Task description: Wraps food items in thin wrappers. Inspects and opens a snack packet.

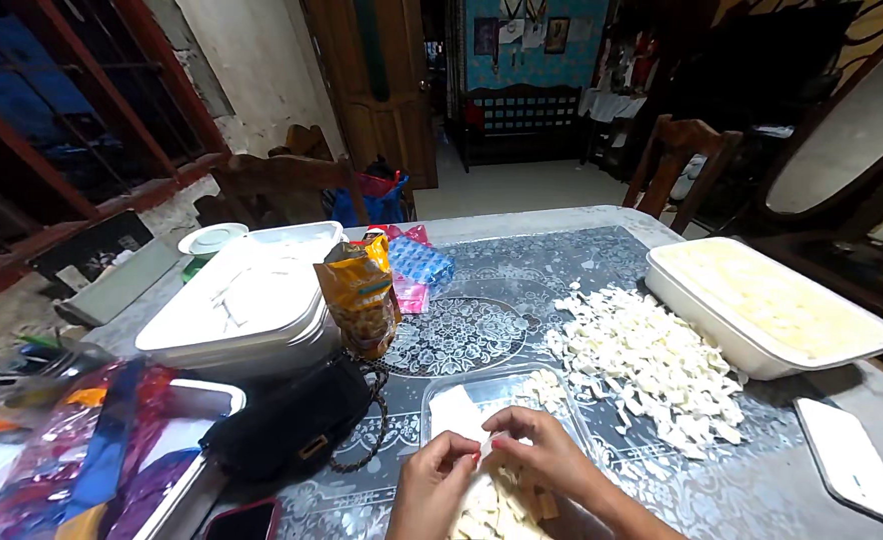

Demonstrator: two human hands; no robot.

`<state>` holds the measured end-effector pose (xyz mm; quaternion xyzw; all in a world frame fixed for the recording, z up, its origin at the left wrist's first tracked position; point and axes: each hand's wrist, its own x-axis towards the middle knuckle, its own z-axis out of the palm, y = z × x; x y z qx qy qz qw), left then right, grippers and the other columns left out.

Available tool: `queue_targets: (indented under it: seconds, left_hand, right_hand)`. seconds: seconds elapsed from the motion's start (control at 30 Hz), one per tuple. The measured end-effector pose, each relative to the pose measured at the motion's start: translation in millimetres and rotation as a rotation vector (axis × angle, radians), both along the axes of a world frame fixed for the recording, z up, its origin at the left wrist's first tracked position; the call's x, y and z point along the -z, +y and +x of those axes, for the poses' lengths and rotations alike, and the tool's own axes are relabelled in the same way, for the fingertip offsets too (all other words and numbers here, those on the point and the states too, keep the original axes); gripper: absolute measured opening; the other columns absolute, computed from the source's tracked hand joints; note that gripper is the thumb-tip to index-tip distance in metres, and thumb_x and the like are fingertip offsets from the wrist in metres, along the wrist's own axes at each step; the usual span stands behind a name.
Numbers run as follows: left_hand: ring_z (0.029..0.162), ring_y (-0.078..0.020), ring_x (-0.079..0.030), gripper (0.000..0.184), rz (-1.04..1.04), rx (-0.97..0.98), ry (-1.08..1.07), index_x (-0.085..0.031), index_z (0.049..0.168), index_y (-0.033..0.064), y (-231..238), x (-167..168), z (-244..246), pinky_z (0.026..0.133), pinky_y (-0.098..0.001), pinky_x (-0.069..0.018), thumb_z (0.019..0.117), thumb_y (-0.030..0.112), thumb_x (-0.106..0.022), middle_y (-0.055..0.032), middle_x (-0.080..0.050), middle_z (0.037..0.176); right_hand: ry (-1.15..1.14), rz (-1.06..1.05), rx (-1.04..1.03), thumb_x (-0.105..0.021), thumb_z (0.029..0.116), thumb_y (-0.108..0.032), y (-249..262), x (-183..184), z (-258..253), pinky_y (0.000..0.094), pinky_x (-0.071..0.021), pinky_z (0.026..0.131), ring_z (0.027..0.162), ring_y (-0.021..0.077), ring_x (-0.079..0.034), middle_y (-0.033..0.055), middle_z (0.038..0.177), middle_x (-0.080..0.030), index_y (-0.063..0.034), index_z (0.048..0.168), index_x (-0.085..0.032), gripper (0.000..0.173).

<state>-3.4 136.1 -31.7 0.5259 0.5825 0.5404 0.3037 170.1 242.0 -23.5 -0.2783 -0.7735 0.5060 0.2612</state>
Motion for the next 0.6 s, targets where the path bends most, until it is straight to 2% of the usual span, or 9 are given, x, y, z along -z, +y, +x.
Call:
queue_targets:
  seconds: [0.1, 0.17, 0.23, 0.3, 0.4, 0.43, 0.5, 0.57, 0.6]
  left_hand:
    - [0.079, -0.0056, -0.072, 0.011, -0.075, 0.044, -0.195, -0.071, 0.090, -0.0005, 2, -5, -4, 0.077, -0.0237, -0.0602, 0.0831, -0.008, -0.067, -0.0029, -0.077, 0.089]
    - [0.077, -0.0079, -0.072, 0.017, -0.095, 0.033, -0.345, -0.069, 0.090, 0.0002, 4, -6, -6, 0.075, -0.0246, -0.0603, 0.0782, -0.012, -0.072, -0.0029, -0.076, 0.087]
    - [0.074, -0.0091, -0.071, 0.024, -0.066, -0.019, -0.443, -0.066, 0.092, 0.0016, 7, -5, -4, 0.071, -0.0248, -0.0604, 0.0750, -0.013, -0.072, -0.0020, -0.073, 0.085]
    - [0.071, -0.0085, -0.070, 0.026, -0.044, -0.056, -0.502, -0.062, 0.093, 0.0032, 9, -1, -2, 0.068, -0.0241, -0.0601, 0.0755, -0.014, -0.070, -0.0012, -0.072, 0.083]
    - [0.072, -0.0063, -0.069, 0.022, -0.062, 0.057, -0.486, -0.063, 0.090, 0.0053, 6, 1, 0, 0.070, -0.0235, -0.0597, 0.0782, -0.012, -0.070, 0.0017, -0.071, 0.083]
    - [0.074, -0.0065, -0.069, 0.021, -0.048, 0.107, -0.469, -0.064, 0.089, 0.0059, 5, 0, 0, 0.071, -0.0241, -0.0599, 0.0787, -0.011, -0.070, 0.0021, -0.072, 0.084]
    - [0.074, -0.0069, -0.070, 0.019, -0.004, 0.115, -0.436, -0.065, 0.088, 0.0063, 5, -2, -3, 0.071, -0.0247, -0.0601, 0.0791, -0.009, -0.070, 0.0018, -0.073, 0.086]
    - [0.073, -0.0068, -0.070, 0.016, -0.017, 0.058, -0.387, -0.063, 0.088, 0.0051, 6, -4, -6, 0.069, -0.0244, -0.0602, 0.0814, -0.009, -0.068, 0.0014, -0.073, 0.086]
    - [0.072, -0.0068, -0.069, 0.013, -0.042, 0.031, -0.319, -0.063, 0.089, 0.0038, 6, -4, -8, 0.068, -0.0239, -0.0600, 0.0830, -0.007, -0.068, 0.0009, -0.072, 0.085]
  right_hand:
    - [-0.100, 0.098, 0.070, -0.068, 0.0955, -0.015, 1, -1, 1, 0.0292, -0.0544, 0.077, 0.079, 0.0119, -0.067, 0.0101, 0.089, -0.072, 0.0027, 0.101, -0.074, 0.020]
    - [-0.146, 0.218, 0.050, -0.069, 0.0948, -0.016, -5, -2, 0, 0.0404, -0.0550, 0.080, 0.084, 0.0241, -0.069, 0.0151, 0.088, -0.072, 0.0043, 0.096, -0.073, 0.021]
    - [-0.092, 0.330, -0.071, -0.070, 0.0929, -0.011, -13, -1, -3, 0.0487, -0.0534, 0.087, 0.090, 0.0329, -0.070, 0.0185, 0.089, -0.073, 0.0049, 0.093, -0.075, 0.017]
    - [0.037, 0.333, -0.155, -0.070, 0.0928, -0.009, -17, 2, -5, 0.0443, -0.0503, 0.091, 0.093, 0.0285, -0.069, 0.0157, 0.091, -0.074, 0.0037, 0.094, -0.076, 0.014]
    - [0.176, 0.218, -0.028, -0.066, 0.0945, -0.011, -11, 6, -4, 0.0306, -0.0520, 0.092, 0.097, 0.0133, -0.067, 0.0089, 0.094, -0.073, 0.0021, 0.095, -0.074, 0.015]
    - [0.154, 0.211, 0.019, -0.065, 0.0954, -0.013, -7, 5, -3, 0.0310, -0.0517, 0.092, 0.097, 0.0131, -0.066, 0.0085, 0.094, -0.073, 0.0019, 0.095, -0.073, 0.017]
    - [0.053, 0.291, 0.020, -0.065, 0.0957, -0.013, -4, 3, -1, 0.0400, -0.0512, 0.092, 0.097, 0.0225, -0.068, 0.0120, 0.094, -0.074, 0.0022, 0.096, -0.074, 0.018]
    - [0.020, 0.508, -0.060, -0.066, 0.0945, -0.012, -8, 8, -4, 0.0485, -0.0515, 0.089, 0.094, 0.0302, -0.070, 0.0140, 0.089, -0.074, 0.0015, 0.093, -0.074, 0.016]
    - [0.035, 0.659, -0.091, -0.066, 0.0942, -0.012, -10, 13, -7, 0.0477, -0.0515, 0.088, 0.092, 0.0289, -0.070, 0.0117, 0.087, -0.074, -0.0018, 0.091, -0.074, 0.014]
